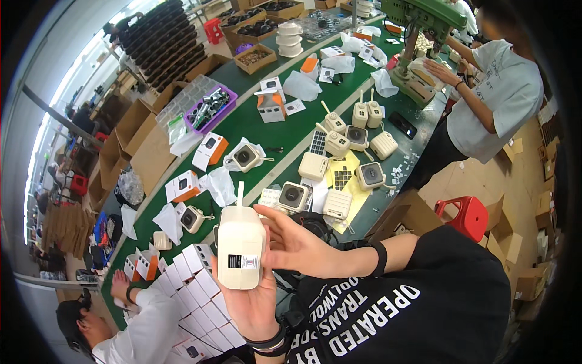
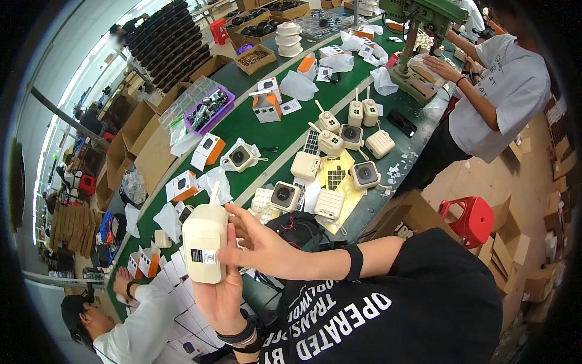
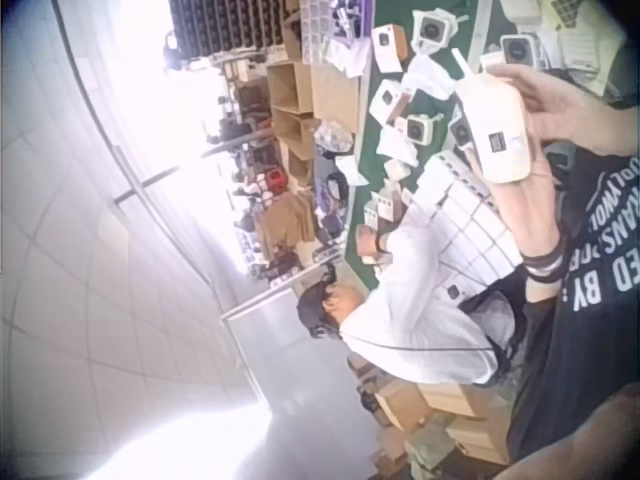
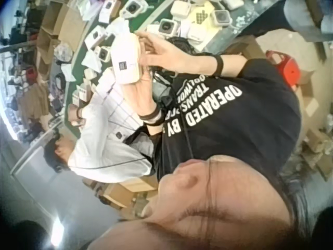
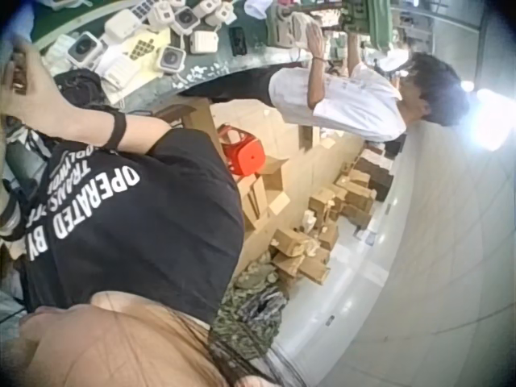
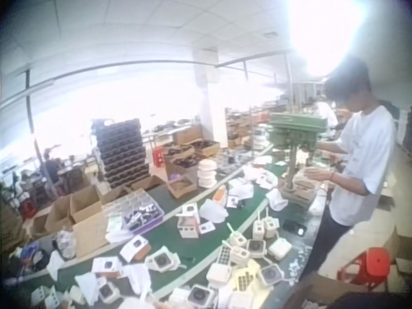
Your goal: Assembling and inspecting portable radio devices at a manufacturing workbench.
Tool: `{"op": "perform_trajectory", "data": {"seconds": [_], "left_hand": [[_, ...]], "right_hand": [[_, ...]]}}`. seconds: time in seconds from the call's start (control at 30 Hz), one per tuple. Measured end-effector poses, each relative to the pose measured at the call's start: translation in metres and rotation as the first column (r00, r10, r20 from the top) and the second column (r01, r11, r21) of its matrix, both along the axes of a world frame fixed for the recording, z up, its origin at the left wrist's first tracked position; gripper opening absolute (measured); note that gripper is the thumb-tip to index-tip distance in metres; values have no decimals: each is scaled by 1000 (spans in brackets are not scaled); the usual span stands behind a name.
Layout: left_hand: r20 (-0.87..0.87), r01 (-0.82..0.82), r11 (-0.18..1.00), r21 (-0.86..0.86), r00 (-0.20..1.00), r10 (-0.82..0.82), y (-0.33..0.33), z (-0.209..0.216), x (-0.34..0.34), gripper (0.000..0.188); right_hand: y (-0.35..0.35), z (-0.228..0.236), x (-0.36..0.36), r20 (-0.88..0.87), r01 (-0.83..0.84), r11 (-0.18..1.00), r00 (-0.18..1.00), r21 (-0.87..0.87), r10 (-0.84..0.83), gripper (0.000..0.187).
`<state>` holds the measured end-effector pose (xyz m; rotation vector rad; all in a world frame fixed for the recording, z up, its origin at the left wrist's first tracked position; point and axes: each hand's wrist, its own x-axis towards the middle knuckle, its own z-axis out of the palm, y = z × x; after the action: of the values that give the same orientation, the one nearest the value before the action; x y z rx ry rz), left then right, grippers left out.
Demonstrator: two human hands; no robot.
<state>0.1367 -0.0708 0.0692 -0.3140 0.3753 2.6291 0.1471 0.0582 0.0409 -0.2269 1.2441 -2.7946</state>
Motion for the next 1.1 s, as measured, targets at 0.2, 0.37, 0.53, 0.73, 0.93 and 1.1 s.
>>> {"op": "perform_trajectory", "data": {"seconds": [0.2, 0.37, 0.53, 0.73, 0.93, 1.1], "left_hand": [[80, -42, 996, 79, 996, 35, 5, -6, -2, 51], [-269, -122, 886, -448, 963, -3, 13, -7, -1, 56], [-457, -284, 583, -761, 873, -171, 14, -20, 8, 58], [-314, -126, 816, -565, 947, -71, 21, -11, 12, 62], [-312, -139, 849, -510, 950, -31, 22, -20, 4, 66], [-281, -35, 709, -704, 931, -234, 20, -40, -11, 59]], "right_hand": [[-6, 2, -5, 72, 13, 975, 997, 221, -29, 101], [8, 13, -5, -299, 365, 714, 928, 598, -224, 102], [11, 24, 0, -689, 687, 306, 715, 659, -121, 91], [28, 28, 6, -714, 669, 523, 683, 528, -152, 84], [47, 25, -5, -392, 375, 677, 910, 633, -138, 76], [86, 5, -18, 40, 15, 912, 999, 409, -34, 65]]}}
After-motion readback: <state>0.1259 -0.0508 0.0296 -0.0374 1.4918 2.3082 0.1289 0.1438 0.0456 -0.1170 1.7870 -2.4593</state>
